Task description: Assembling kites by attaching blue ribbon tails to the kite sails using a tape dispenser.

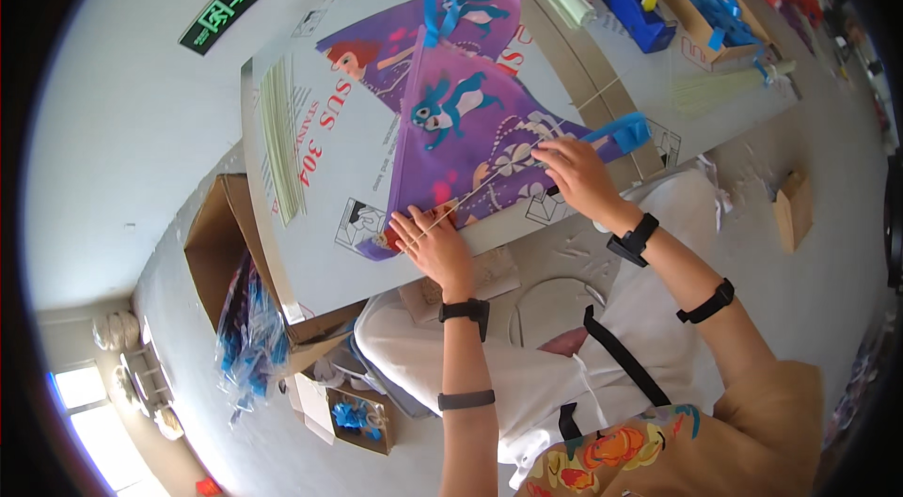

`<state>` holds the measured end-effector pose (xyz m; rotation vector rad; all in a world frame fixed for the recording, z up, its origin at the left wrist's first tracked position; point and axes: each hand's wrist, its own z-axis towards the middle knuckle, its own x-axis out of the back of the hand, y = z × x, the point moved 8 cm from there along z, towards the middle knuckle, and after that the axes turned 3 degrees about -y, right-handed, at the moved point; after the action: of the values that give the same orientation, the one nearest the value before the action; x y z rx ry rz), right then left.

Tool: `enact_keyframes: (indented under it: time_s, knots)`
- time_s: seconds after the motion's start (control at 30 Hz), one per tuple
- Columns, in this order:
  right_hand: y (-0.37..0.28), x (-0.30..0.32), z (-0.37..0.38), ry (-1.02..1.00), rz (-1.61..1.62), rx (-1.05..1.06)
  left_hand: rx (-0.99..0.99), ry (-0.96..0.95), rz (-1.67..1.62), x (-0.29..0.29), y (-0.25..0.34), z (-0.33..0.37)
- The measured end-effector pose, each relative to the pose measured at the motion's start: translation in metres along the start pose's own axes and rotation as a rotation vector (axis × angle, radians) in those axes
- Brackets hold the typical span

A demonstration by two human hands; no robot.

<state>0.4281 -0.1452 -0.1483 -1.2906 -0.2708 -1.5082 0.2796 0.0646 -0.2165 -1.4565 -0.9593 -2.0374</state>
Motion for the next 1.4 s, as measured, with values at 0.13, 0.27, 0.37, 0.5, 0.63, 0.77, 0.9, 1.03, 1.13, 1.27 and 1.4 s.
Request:
enact_keyframes:
  time_s: [0.13, 0.27, 0.37, 0.5, 0.63, 0.77, 0.9, 1.03, 1.13, 1.27, 1.4]
  knots:
    - [-0.003, -0.018, 0.034, 0.044, -0.058, 0.154, 0.011, 0.001, -0.011, 0.001, 0.006, -0.001]
    - [-0.002, -0.046, 0.045, -0.109, -0.068, 0.269, 0.008, 0.034, -0.012, 0.0, 0.005, -0.002]
    - [-0.031, -0.033, 0.048, -0.084, -0.066, 0.367, 0.027, 0.04, -0.003, 0.001, -0.001, -0.003]
    - [-0.05, -0.025, 0.031, -0.123, -0.098, 0.308, 0.004, 0.043, -0.018, 0.001, 0.004, -0.004]
    - [-0.032, -0.036, 0.026, -0.198, 0.029, 0.063, -0.004, 0.091, -0.07, 0.011, 0.007, -0.005]
    - [-0.028, -0.048, 0.021, -0.168, 0.144, 0.041, 0.014, 0.208, -0.249, 0.028, 0.004, -0.005]
    - [-0.023, -0.053, 0.016, -0.166, 0.128, 0.058, 0.056, 0.151, -0.398, 0.028, 0.0, -0.007]
    - [-0.024, -0.051, 0.014, -0.111, 0.083, 0.076, -0.023, 0.061, -0.241, 0.031, -0.003, -0.014]
    - [-0.022, -0.05, 0.014, -0.103, 0.078, 0.076, -0.006, 0.108, -0.015, 0.043, -0.011, -0.024]
    - [-0.023, -0.046, 0.015, -0.082, 0.086, 0.065, 0.035, 0.045, -0.065, 0.043, -0.034, -0.026]
    - [-0.036, -0.03, 0.027, -0.045, 0.122, 0.013, -0.02, 0.055, -0.075, 0.057, -0.046, -0.014]
